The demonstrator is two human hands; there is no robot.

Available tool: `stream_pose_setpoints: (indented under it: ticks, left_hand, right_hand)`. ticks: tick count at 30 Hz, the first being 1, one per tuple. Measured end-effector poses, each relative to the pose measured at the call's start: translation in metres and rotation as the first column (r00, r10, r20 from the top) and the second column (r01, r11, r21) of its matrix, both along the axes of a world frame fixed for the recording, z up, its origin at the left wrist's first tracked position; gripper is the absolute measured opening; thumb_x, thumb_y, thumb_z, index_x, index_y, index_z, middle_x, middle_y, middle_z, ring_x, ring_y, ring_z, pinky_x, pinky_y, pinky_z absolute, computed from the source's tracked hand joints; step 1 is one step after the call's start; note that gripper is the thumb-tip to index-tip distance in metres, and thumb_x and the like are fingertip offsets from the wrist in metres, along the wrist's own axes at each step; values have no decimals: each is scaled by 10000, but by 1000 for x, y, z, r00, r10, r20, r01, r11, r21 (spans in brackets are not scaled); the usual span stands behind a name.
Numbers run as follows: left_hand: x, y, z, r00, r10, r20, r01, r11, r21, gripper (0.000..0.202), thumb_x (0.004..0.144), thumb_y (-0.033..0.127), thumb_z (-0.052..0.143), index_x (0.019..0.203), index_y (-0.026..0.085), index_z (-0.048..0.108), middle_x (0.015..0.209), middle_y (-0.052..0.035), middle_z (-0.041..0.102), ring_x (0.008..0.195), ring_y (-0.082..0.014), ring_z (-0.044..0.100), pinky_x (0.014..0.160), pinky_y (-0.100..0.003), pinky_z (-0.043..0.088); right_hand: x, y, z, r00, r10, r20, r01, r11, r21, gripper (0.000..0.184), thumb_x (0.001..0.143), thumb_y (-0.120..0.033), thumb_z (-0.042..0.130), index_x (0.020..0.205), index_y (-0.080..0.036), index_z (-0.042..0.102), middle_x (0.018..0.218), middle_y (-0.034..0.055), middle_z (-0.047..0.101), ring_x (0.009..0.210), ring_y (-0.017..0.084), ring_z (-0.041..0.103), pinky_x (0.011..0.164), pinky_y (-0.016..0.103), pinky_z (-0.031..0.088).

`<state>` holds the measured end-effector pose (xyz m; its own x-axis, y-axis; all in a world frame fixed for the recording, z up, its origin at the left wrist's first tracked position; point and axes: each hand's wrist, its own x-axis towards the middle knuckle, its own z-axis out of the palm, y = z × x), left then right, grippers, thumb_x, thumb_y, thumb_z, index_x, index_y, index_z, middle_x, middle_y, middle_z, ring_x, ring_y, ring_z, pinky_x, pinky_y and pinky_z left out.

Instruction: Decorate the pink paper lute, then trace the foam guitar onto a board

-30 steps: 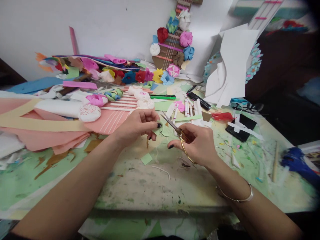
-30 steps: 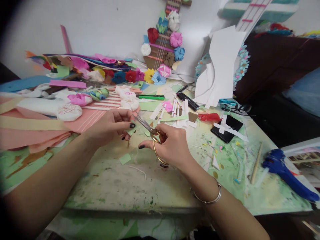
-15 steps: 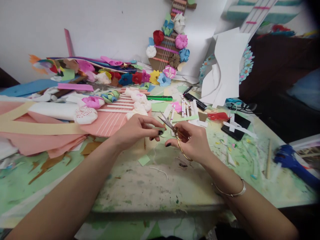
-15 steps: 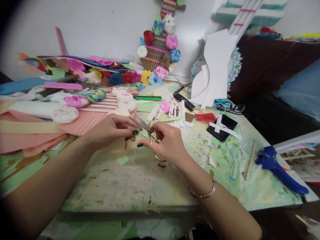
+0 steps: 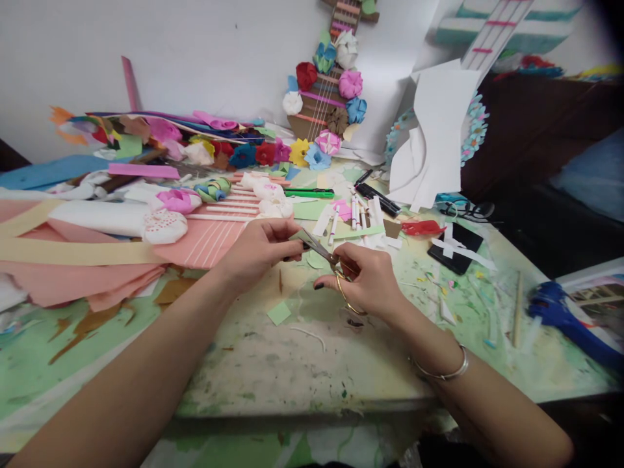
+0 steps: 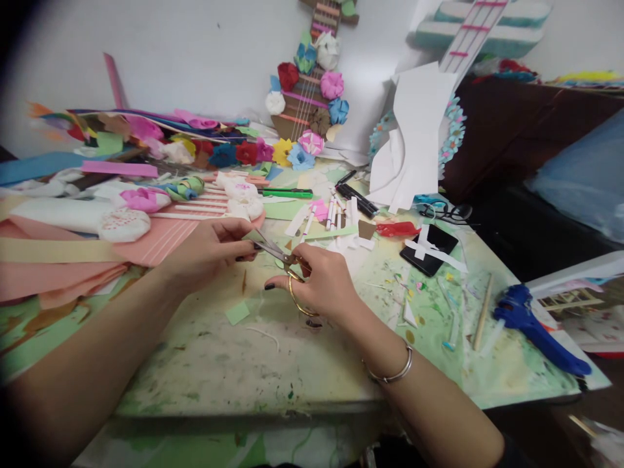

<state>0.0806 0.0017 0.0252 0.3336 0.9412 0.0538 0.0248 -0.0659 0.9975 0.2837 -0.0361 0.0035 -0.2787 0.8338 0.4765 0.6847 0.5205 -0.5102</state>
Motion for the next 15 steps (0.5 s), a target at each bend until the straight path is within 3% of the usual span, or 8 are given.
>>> stream_pose_setpoints:
  ticks: [5, 15]
  left_hand:
    - [3, -2, -1, 999, -44, 17, 45, 998, -47, 145, 654, 233, 725, 763, 138, 712, 639, -5, 613, 563, -84, 510, 530, -206, 407]
    - [7, -8, -1, 994, -106, 20, 108, 990, -92, 59, 662, 136, 667, 706, 158, 700, 550, 15, 605, 526, -84, 519, 517, -201, 403]
  right_hand:
    - [0, -1, -3, 999, -29, -23, 30, 999, 45, 450, 680, -584, 710, 720, -167, 543, 549, -62, 449, 497, 62, 343, 516, 215, 282]
    - [-1, -3, -3, 1000, -8, 5, 8, 994, 109, 459, 696, -600, 686, 747, -157, 576, 550, -56, 457, 497, 63, 353, 510, 212, 285]
